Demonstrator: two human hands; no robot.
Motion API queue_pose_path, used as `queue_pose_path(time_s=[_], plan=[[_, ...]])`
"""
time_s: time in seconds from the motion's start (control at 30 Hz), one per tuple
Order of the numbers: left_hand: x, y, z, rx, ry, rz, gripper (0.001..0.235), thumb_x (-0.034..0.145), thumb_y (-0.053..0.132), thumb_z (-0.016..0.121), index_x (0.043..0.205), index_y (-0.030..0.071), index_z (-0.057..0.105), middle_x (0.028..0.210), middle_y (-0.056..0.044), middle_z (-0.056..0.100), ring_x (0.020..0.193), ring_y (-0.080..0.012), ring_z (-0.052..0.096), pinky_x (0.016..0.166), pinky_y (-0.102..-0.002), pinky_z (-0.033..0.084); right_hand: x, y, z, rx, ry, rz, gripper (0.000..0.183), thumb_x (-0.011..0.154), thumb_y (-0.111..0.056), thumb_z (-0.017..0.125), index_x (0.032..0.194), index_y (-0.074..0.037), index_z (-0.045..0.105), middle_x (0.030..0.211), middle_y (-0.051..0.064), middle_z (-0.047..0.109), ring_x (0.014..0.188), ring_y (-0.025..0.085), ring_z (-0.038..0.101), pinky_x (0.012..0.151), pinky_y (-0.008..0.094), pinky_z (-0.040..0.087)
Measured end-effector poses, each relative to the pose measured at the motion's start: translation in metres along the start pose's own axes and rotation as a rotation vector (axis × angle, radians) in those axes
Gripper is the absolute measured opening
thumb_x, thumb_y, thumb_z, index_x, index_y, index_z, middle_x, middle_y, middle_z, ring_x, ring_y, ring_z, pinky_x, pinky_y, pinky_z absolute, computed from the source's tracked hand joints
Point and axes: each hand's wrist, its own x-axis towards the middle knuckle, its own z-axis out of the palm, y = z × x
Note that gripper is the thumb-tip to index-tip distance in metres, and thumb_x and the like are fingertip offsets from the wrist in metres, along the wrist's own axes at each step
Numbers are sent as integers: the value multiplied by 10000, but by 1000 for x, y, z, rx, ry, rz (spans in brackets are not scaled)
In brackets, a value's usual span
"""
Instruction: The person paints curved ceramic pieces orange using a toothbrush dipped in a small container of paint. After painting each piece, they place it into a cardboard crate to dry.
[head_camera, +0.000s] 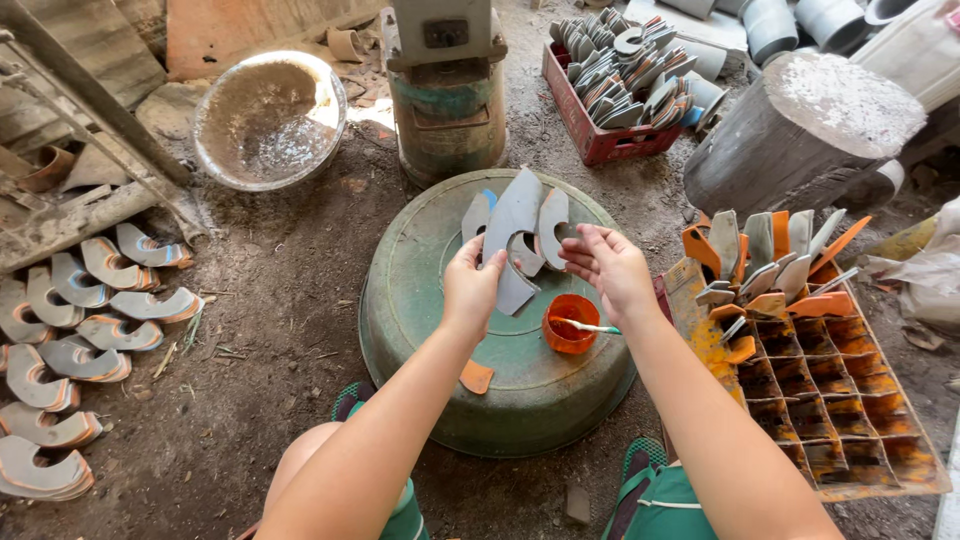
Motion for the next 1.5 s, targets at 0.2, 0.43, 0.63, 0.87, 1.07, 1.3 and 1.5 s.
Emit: queue_pose_path(time_s=[0.2,0.43,0.63,0.87,1.07,1.3,1.5], plan=[[-13,-15,8,214,-95,42,436,908,54,701,1335,0,628,1014,-51,731,838,-114,703,725,-265,566,11,25,-1,284,-122,45,281,998,-268,599,1218,-93,613,1137,45,699,990,170,708,896,400,603],[-11,-7,7,20,-324,-117,444,1046,275,612,1416,35,655,1036,-39,732,886,-91,665,806,-256,538,20,25,-13,305,-118,-2,227,1003,-191,653,1196,-78,612,1068,55,725,942,185,715,846,373,604],[-16,12,5,-3,-456,-300,400,1032,312,564,1383,144,659,1122,22,754,962,-76,661,854,-288,545,18,17,-20,256,-122,19,246,987,-198,669,1198,-78,631,1034,44,732,896,167,709,812,358,598],[-18,24,5,-35,-523,-261,425,1034,345,587,1387,122,667,1147,5,737,1012,-87,666,874,-296,544,18,19,-24,320,-142,-20,220,970,-225,715,1150,-113,656,1025,-7,716,906,116,657,839,338,504],[-25,25,13,-277,-513,-276,487,1006,368,569,1409,95,607,1164,-52,734,1024,-143,712,844,-315,564,18,31,-22,412,-168,-64,223,975,-261,732,1143,-145,645,1013,-22,713,912,124,622,818,340,484],[-25,16,18,-247,-417,-228,690,964,577,546,1440,80,602,1061,-11,710,840,-112,627,756,-296,551,18,40,-15,435,-113,9,238,943,-287,714,1119,-160,617,1000,-43,702,925,115,657,805,345,517],[-24,10,16,-251,-429,-241,735,916,600,583,1448,93,598,1029,-2,710,807,-84,594,744,-282,554,12,30,-16,372,-146,5,267,975,-264,722,1179,-135,607,1047,-4,702,917,137,639,795,328,489]])
